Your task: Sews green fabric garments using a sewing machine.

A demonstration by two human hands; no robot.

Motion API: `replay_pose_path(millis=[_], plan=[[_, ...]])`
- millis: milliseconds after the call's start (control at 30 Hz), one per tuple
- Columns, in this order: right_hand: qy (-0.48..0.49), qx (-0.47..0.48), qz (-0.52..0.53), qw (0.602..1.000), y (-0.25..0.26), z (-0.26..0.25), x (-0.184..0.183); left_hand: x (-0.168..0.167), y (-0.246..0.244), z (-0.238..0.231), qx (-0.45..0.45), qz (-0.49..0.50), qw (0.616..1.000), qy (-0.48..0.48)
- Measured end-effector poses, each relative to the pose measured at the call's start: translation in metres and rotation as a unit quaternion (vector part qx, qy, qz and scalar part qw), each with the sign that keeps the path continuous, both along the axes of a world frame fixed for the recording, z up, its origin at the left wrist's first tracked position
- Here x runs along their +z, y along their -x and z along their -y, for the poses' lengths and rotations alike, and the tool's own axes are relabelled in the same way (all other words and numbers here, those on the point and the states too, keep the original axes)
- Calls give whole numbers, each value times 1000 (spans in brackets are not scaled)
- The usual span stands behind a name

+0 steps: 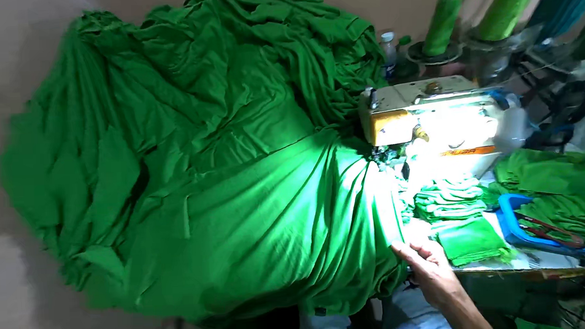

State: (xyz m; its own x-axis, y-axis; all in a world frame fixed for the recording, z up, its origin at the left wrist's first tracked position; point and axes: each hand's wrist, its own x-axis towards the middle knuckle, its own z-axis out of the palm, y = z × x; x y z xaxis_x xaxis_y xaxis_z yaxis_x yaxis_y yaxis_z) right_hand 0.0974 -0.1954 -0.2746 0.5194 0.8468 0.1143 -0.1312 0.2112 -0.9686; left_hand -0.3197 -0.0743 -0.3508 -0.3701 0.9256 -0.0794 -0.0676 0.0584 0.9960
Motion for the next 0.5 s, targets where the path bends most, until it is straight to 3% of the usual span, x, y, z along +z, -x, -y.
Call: replay_pose_path(millis=[100,200,300,367,400,433,500], plan=[[14,-14,-4,1000,-2,0,-6,-9,-78,18,-29,168,982,82],[25,-13,5,1000,-5,0,-8,-26,-125,67,-97,132,970,178],[5,2,22,1000,-7,1,-6,1,-110,112,-263,-53,939,214],[6,-4,23,1000,-3,-1,4,39,-72,119,-412,-266,844,218],[8,-2,30,1000,-3,0,8,62,-49,119,-445,-339,802,209],[11,-4,44,999,-3,1,11,87,-27,119,-439,-397,790,161],[23,0,65,998,-1,3,15,154,9,106,-333,-471,814,71]])
